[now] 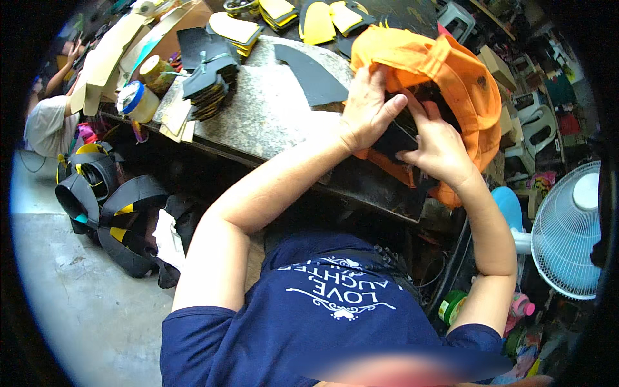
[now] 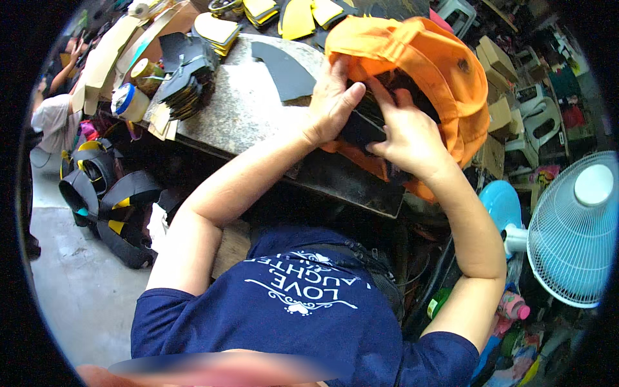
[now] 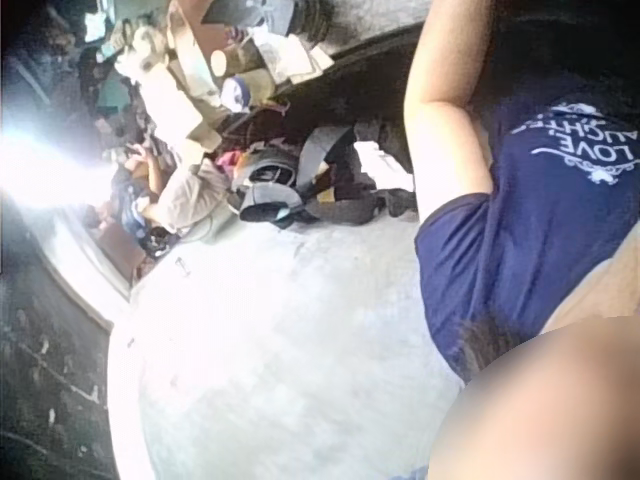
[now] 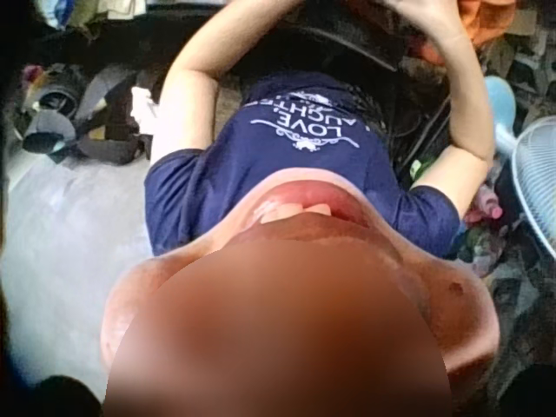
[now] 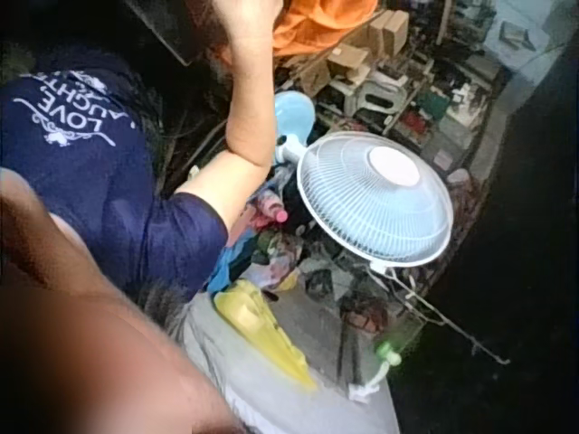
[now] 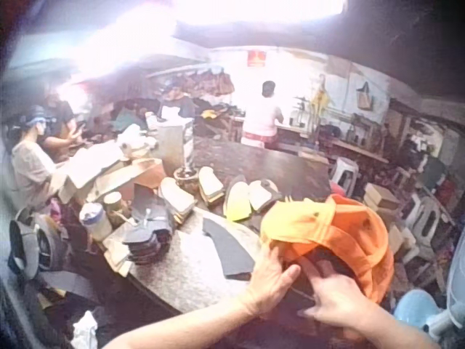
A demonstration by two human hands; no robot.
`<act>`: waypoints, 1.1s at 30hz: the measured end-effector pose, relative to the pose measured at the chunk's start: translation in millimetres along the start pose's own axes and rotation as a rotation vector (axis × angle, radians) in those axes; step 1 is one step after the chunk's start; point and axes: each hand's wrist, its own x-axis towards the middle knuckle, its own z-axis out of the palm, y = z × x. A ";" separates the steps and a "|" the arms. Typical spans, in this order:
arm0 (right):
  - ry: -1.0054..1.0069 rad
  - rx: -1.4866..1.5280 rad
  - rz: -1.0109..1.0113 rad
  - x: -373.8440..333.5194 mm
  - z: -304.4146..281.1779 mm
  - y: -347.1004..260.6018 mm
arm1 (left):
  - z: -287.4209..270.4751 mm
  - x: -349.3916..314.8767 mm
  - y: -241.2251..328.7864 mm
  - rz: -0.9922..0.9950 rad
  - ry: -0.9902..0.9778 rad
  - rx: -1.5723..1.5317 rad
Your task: The person retrieves an orange tote bag from under a workbench, then repeatedly places black and yellow foam pieces into the bag. The person also handles a small plastic bag containing black foam pieces and places it into the tote bag.
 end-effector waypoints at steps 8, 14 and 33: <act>0.100 0.644 -0.156 -14.0 -31.5 14.6 | -1.4 18.8 -10.3 -0.330 0.148 -0.267; 0.298 0.965 -0.181 2.4 -101.5 41.6 | -2.0 6.4 -2.4 0.054 -0.096 0.392; 0.523 1.177 0.240 316.2 -83.6 142.3 | -11.5 15.0 0.0 0.180 -0.186 0.356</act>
